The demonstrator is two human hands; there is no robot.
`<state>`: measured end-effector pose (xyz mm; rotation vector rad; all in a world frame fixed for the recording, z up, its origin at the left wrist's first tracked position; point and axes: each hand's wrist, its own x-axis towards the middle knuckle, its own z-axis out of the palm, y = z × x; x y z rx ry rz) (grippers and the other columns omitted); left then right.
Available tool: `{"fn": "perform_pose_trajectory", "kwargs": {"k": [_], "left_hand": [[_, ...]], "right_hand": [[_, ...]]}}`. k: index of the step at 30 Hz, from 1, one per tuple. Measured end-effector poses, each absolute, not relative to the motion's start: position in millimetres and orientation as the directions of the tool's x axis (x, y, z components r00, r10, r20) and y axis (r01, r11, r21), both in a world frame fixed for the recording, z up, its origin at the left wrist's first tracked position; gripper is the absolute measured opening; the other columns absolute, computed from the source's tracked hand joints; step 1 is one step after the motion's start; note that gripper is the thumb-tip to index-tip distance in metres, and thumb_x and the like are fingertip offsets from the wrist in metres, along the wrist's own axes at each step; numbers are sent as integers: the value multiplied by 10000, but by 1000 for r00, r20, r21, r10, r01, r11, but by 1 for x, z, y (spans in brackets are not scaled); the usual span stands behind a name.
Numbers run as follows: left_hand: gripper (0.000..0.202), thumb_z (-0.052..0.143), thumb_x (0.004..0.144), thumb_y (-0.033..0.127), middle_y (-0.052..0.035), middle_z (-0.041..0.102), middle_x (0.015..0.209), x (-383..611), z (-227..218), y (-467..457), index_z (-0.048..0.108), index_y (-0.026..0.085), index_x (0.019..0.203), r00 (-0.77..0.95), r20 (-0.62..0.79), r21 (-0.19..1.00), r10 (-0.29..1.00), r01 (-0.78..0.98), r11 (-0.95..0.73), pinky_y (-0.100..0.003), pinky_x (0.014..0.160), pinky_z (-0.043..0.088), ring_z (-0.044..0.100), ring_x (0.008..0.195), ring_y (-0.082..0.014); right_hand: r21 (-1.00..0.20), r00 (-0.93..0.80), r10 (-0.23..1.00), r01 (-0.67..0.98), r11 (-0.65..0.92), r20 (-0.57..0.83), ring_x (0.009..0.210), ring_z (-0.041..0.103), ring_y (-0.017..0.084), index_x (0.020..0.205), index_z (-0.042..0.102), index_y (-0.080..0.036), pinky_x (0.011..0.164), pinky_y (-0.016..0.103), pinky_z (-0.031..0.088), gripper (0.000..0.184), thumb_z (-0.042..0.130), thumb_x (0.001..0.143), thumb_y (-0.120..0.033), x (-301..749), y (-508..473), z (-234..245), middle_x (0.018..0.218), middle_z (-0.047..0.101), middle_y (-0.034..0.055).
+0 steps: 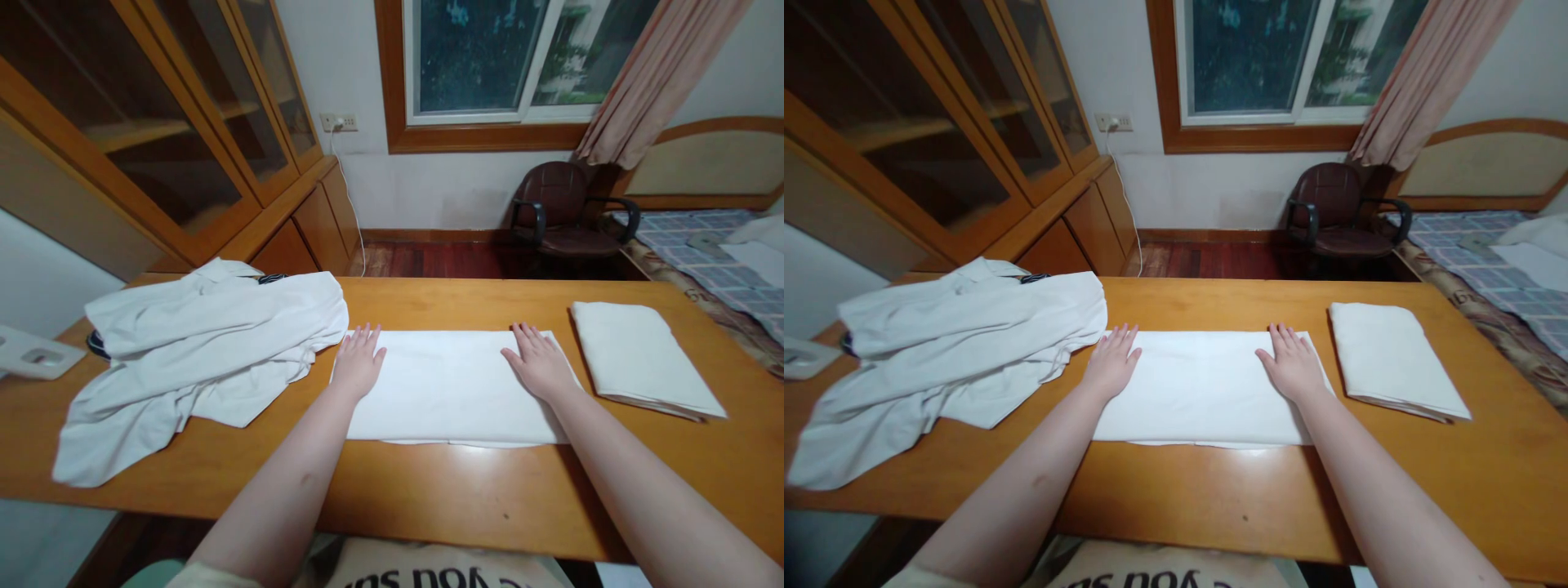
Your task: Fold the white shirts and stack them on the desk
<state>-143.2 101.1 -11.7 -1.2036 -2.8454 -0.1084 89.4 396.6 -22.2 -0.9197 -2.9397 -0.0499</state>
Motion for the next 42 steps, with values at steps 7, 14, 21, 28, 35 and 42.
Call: {"fn": "perform_pose_trajectory", "kwargs": {"k": [7, 14, 21, 28, 35, 42], "left_hand": [[531, 298, 943, 348, -91, 308, 1496, -146, -12, 75, 312, 157, 1439, -725, 26, 88, 688, 687, 721, -447, 1115, 232, 235, 1389, -252], [585, 409, 890, 317, -194, 282, 1489, -142, -7, 62, 332, 37, 1398, -835, 96, 299, 542, 543, 784, -400, 1094, 288, 271, 1373, -273], [385, 408, 860, 383, -107, 689, 1036, -151, 19, 48, 645, 150, 1053, -947, -68, 503, 315, 240, 830, -342, 849, 484, 638, 960, -247], [307, 548, 786, 370, -118, 694, 961, -154, 18, 56, 652, 142, 963, -965, -65, 446, 255, 200, 872, -346, 812, 476, 639, 923, -267], [364, 467, 826, 185, -90, 695, 1012, -163, 12, 52, 546, 138, 1179, -944, -103, 642, 314, 178, 745, -308, 837, 496, 658, 920, -195], [534, 479, 869, 290, -169, 299, 1488, -86, 14, 74, 418, 111, 1368, -728, 110, 174, 676, 684, 708, -496, 1107, 228, 203, 1389, -326]], "right_hand": [[-22, -788, 614, 614, 789, 45, 1369, 267, 264, 1445, 304, -113, 1094, 465, 241, 683, 218, 927, -550, 105, 407, -21, 1485, 320, 108], [-194, -725, 666, 637, 746, 177, 1375, 242, 297, 1391, 380, -35, 1097, 417, 254, 673, 286, 925, -511, 108, 405, -14, 1497, 238, 213], [-245, -731, 661, 619, 746, 167, 1355, 291, 297, 1395, 376, -62, 1095, 425, 265, 660, 383, 888, -485, 123, 390, 6, 1476, 301, 196], [-128, -840, 543, 540, 832, -11, 1352, 274, 359, 1399, 375, -86, 1055, 534, 274, 653, 438, 866, -458, 118, 328, 5, 1474, 284, 226], [-257, -964, 262, 264, 929, -43, 1377, 234, 303, 1425, 355, -151, 1086, 512, 249, 640, 457, 876, -463, 117, 282, 10, 1499, 244, 185], [-324, -982, 165, 185, 928, -89, 1403, 132, 294, 1457, 291, -179, 1104, 545, 174, 687, 386, 892, -557, 105, 242, 13, 1523, 172, 157]]}}
